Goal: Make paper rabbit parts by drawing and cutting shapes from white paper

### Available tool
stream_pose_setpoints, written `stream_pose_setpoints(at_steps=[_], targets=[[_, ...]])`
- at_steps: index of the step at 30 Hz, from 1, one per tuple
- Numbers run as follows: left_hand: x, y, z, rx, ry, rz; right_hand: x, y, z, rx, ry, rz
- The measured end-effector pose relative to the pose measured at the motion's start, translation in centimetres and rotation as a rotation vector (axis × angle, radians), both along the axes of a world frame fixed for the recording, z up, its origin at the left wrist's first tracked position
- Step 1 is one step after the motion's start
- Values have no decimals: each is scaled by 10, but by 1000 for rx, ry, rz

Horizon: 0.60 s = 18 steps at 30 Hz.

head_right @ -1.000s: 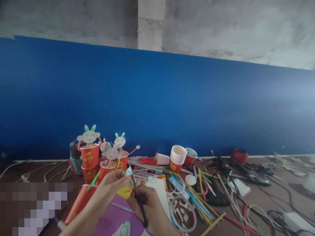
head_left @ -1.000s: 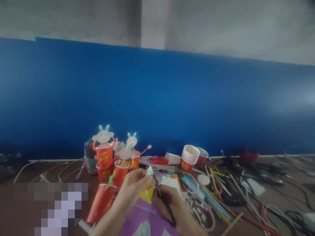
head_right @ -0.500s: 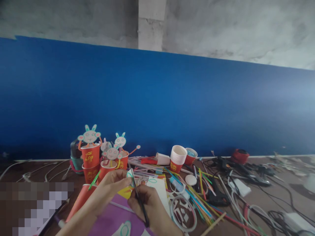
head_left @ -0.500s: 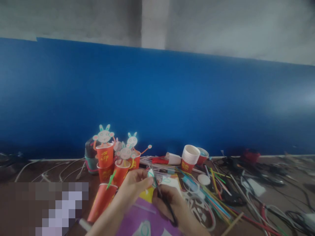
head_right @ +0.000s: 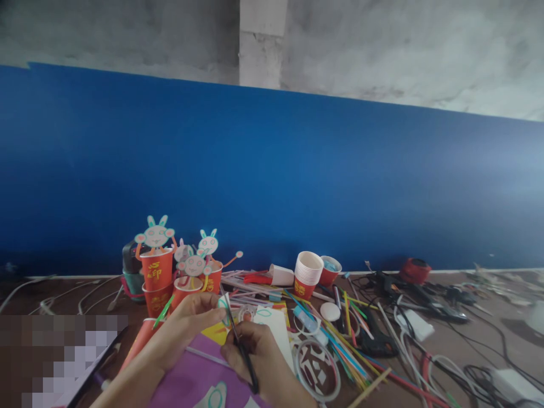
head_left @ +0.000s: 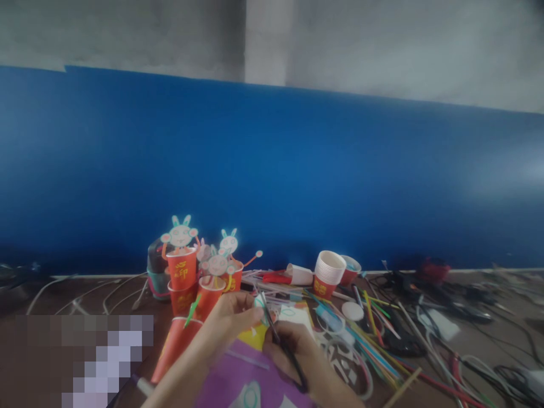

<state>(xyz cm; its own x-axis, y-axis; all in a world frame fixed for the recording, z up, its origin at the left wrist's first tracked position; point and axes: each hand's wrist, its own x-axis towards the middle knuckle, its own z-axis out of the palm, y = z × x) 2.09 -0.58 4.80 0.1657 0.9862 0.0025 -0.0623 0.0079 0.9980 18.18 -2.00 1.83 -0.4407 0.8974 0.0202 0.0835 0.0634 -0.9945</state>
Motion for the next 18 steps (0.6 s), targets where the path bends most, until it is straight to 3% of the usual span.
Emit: stream_pose_setpoints(at_steps=[8, 18], targets=[[-1, 1, 1, -23, 1, 7, 0, 1, 2, -2, -9, -32], [8, 0, -2, -47, -61, 115, -2, 5, -10, 30, 17, -75]])
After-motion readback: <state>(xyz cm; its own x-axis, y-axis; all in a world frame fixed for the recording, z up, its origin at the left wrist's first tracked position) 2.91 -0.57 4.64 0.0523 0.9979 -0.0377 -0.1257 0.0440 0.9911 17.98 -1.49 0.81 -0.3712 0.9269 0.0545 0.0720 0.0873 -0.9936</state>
